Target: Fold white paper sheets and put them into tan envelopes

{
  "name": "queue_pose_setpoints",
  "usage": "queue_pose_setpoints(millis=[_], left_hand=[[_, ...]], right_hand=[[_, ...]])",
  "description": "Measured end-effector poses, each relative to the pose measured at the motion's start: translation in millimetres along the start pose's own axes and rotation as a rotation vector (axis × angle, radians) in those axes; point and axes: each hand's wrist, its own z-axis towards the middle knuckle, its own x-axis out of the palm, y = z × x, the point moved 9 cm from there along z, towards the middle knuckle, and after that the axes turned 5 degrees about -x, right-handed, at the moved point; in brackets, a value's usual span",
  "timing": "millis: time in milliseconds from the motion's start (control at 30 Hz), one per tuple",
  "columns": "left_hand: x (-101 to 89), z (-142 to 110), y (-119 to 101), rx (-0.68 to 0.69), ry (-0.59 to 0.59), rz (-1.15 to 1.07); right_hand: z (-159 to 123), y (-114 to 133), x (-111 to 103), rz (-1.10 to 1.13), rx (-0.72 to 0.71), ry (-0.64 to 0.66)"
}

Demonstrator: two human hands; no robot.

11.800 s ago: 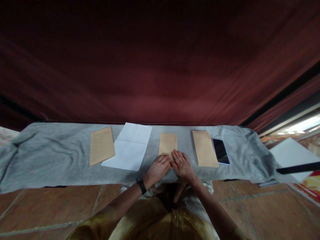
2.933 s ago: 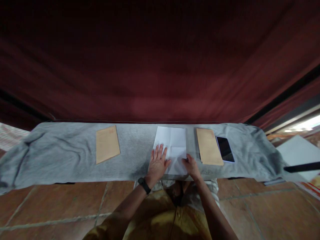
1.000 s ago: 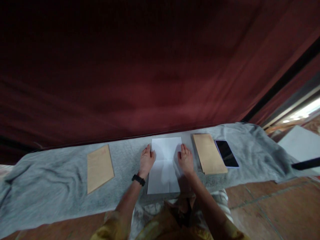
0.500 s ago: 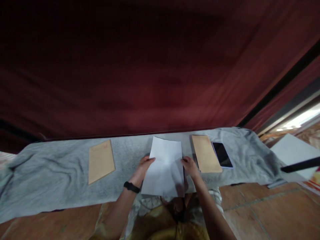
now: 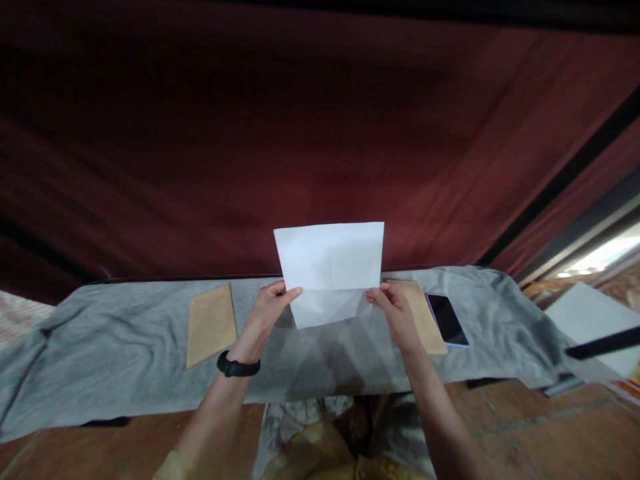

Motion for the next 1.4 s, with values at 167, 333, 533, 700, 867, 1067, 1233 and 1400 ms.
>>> queue_pose_setpoints(millis=[167,333,533,700,867,1067,1233,1400], left_hand=[[-8.5,-12,7,0.084,-0.014,0.206],[1.7,-34,69,0.09,0.204,0.249],[4.5,-61,142,0.122,0.215,0.529],[4.4,-64,148,0.214,0.045,0.739],[4.1,-47,149,0.045,-0.121,0.9],[8.3,-46,143,-0.023,-0.202,1.108],[25.8,-54,127,0.156,-0.293,1.265],[96.2,-49,132,0.431,-0.07,1.297]], right_hand=[[-16,-12,-9,-0.171,-0.078,0.05],[-56,-73,-25,-0.438,-0.039,0.182],[-102,-119,-26,-0.659,-0.085,0.352],[-108,-124,-29,-0.756,-0.176,0.263],[-93,-123,-24,-0.911,-0.215,0.097],[-92,-125,-17,-1.114,-0.25,0.042],[-98,-126,-20,-1.116,-0.257,0.021],[-87,-118,13,-1.01,-0.255,0.022]])
